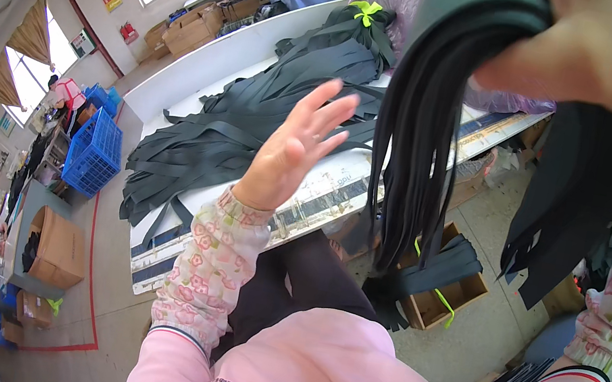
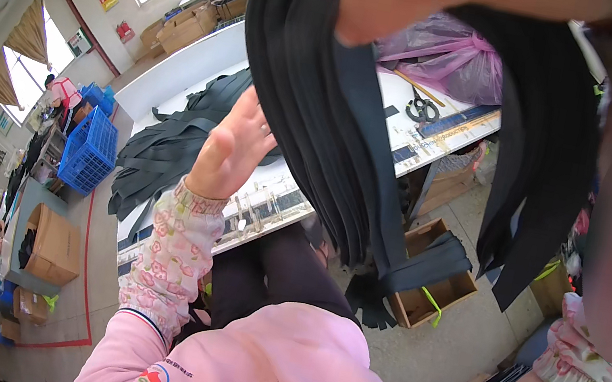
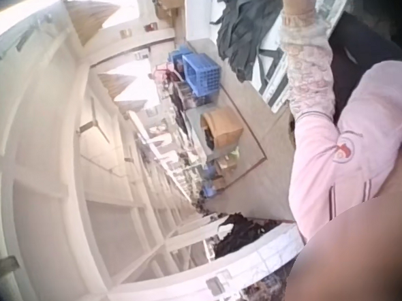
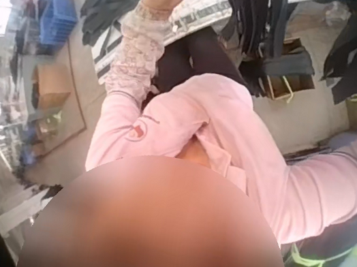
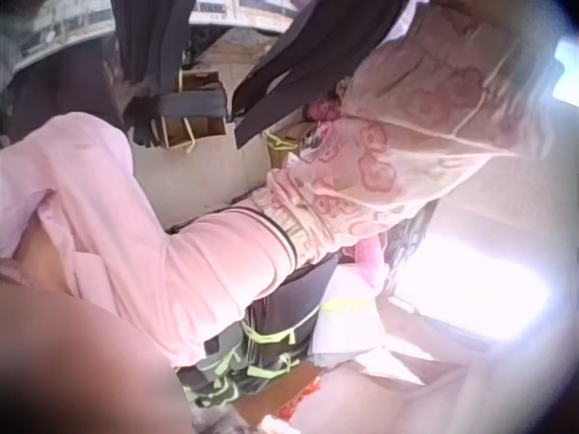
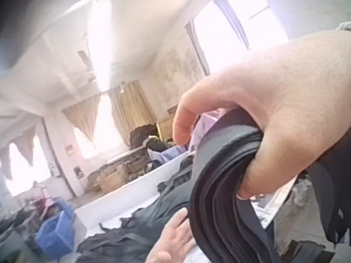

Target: Organizing and aligning black fabric straps on a factory workbench.

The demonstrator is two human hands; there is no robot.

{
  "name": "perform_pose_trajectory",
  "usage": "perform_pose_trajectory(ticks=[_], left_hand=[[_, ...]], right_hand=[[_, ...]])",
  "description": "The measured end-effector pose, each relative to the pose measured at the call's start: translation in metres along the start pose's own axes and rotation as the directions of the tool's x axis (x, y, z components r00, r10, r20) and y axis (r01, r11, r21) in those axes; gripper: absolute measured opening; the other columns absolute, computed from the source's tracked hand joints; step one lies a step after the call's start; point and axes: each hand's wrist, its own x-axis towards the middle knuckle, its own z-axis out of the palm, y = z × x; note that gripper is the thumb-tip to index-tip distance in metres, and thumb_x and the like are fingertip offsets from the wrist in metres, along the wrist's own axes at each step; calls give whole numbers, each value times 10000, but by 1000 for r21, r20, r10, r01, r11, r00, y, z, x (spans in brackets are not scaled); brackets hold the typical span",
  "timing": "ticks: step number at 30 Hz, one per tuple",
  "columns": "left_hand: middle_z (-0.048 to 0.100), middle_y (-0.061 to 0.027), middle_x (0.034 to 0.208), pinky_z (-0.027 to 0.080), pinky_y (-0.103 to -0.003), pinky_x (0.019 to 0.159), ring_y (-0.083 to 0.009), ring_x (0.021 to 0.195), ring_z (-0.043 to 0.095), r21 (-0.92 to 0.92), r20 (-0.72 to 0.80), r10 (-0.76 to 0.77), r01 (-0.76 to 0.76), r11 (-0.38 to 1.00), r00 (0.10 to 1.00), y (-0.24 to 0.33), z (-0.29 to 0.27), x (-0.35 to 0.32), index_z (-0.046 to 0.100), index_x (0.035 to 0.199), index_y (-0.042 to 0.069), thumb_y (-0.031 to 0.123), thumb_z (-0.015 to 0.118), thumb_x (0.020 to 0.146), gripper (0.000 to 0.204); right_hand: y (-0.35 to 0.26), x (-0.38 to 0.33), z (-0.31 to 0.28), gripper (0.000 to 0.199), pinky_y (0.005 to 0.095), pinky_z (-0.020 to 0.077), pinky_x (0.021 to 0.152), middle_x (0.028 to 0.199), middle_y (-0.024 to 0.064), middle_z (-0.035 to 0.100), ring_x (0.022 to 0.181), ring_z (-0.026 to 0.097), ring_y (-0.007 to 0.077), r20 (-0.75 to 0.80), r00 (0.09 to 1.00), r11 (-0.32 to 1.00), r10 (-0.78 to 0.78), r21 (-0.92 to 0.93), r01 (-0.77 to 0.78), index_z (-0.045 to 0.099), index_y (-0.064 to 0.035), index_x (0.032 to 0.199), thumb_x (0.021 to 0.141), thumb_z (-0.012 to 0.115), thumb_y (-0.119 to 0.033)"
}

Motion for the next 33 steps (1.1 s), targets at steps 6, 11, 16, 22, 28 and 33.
perform_pose_trajectory(ticks=[6,11,16,22,28,33], left_hand=[[626,-149,1243,493,-371,972,-240,1112,634,29,-59,57,-56,998,997,8,94,11,428,1423,-5,6,805,765,758],[622,-96,1179,472,-319,969,-148,1050,620,204,-79,-103,117,972,992,-55,72,-36,479,1333,-2,36,738,796,598],[607,-134,1235,432,-315,1019,-184,1100,599,203,-34,-330,330,922,943,-59,41,-68,414,1412,-16,63,727,784,705],[617,-158,1169,494,-338,904,-254,974,640,747,-68,-164,159,645,984,8,-9,-122,454,1371,-3,87,754,770,677],[664,-178,1122,514,-417,896,-372,1034,644,912,-390,3,386,140,921,85,-49,-265,590,1189,41,72,736,692,519],[668,-116,984,501,-410,840,-321,946,640,891,-439,-53,427,-153,897,102,-81,-338,622,1120,72,85,744,652,483]], right_hand=[[-21,1,14,761,273,482,714,886,98,652,784,643,174,14,997,996,-80,32,80,484,-7,1343,630,731,-110],[-39,7,29,773,262,474,702,862,73,649,770,638,147,19,991,990,-130,57,129,488,-22,1345,613,726,-95],[10,-7,13,787,251,466,690,839,47,647,756,634,120,5,986,983,-167,74,166,491,-36,1346,595,722,-80],[163,-11,-33,916,223,433,677,781,9,648,731,641,90,116,904,909,-411,123,397,422,-54,1424,558,717,-94],[158,-5,127,660,381,529,835,1008,199,676,921,689,345,444,816,929,-369,213,303,556,-32,1270,677,829,-134],[168,-6,373,1079,422,438,1047,1411,264,484,1267,529,396,659,528,839,-535,488,241,217,-68,1546,738,872,-355]])
